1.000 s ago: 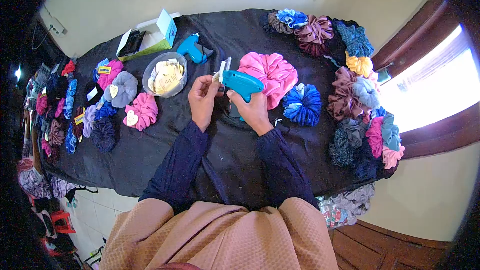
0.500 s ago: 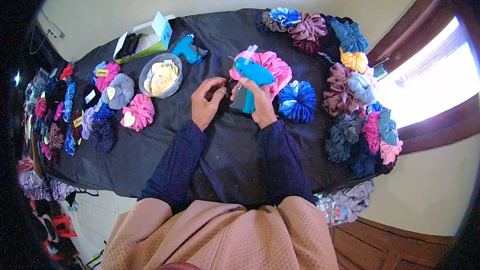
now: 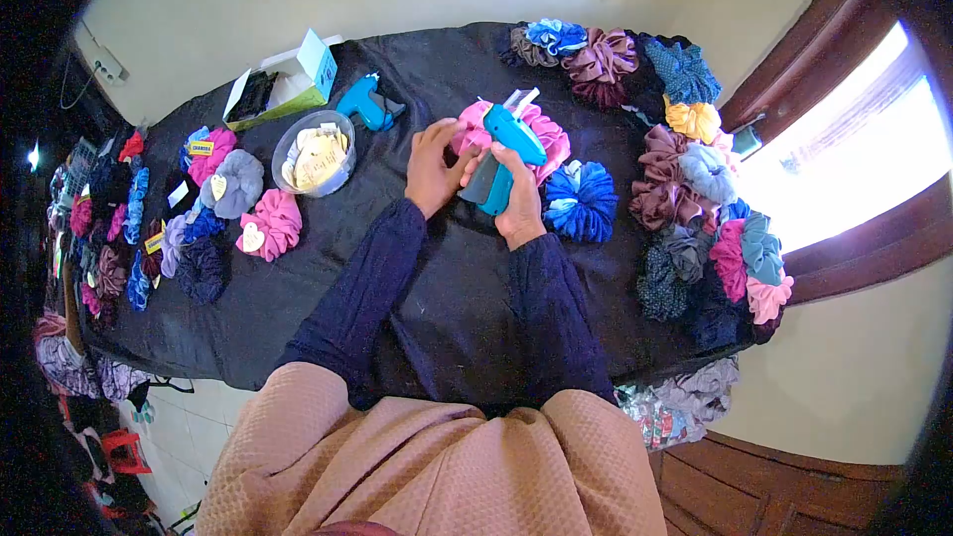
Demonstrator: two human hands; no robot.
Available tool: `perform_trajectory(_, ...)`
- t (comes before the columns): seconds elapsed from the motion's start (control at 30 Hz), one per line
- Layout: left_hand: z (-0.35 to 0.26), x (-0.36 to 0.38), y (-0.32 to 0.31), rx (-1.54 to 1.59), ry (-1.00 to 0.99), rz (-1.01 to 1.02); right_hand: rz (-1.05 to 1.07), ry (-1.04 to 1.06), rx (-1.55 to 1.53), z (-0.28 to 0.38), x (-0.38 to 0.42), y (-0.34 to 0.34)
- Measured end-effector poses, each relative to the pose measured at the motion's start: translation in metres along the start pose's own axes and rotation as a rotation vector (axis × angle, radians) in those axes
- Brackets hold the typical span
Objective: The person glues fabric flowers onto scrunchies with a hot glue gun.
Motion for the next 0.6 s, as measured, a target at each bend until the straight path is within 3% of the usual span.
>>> perform_trajectory(0.03, 0.007, 0.002, -0.002, 0.001, -0.002, 0.0, -0.004, 0.001, 0.011, 0.001, 0.001, -0.001)
perform_trajectory(0.1, 0.024, 0.005, -0.011, 0.006, 0.138, 0.188, -0.008, 0.002, 0.022, 0.002, 0.002, -0.001)
perform_trajectory(0.37, 0.016, 0.022, 0.063, -0.168, 0.13, -0.073, -0.009, -0.04, 0.054, -0.004, 0.001, 0.003)
perform_trajectory(0.5, 0.01, 0.027, 0.085, -0.002, 0.045, -0.134, 0.024, -0.039, 0.1, -0.005, 0.003, -0.001)
perform_trajectory(0.6, 0.016, 0.026, 0.084, 0.014, 0.099, -0.129, 0.03, -0.066, 0.136, -0.004, 0.006, -0.002)
Point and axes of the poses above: each hand's wrist, its own x-axis away from the middle knuckle, its own y-axis out of the back of the hand, z = x × y, the point moved 6 cm from there along -x, towards the middle knuckle, and after that the axes turned 10 degrees about y, right-handed, at the moved point
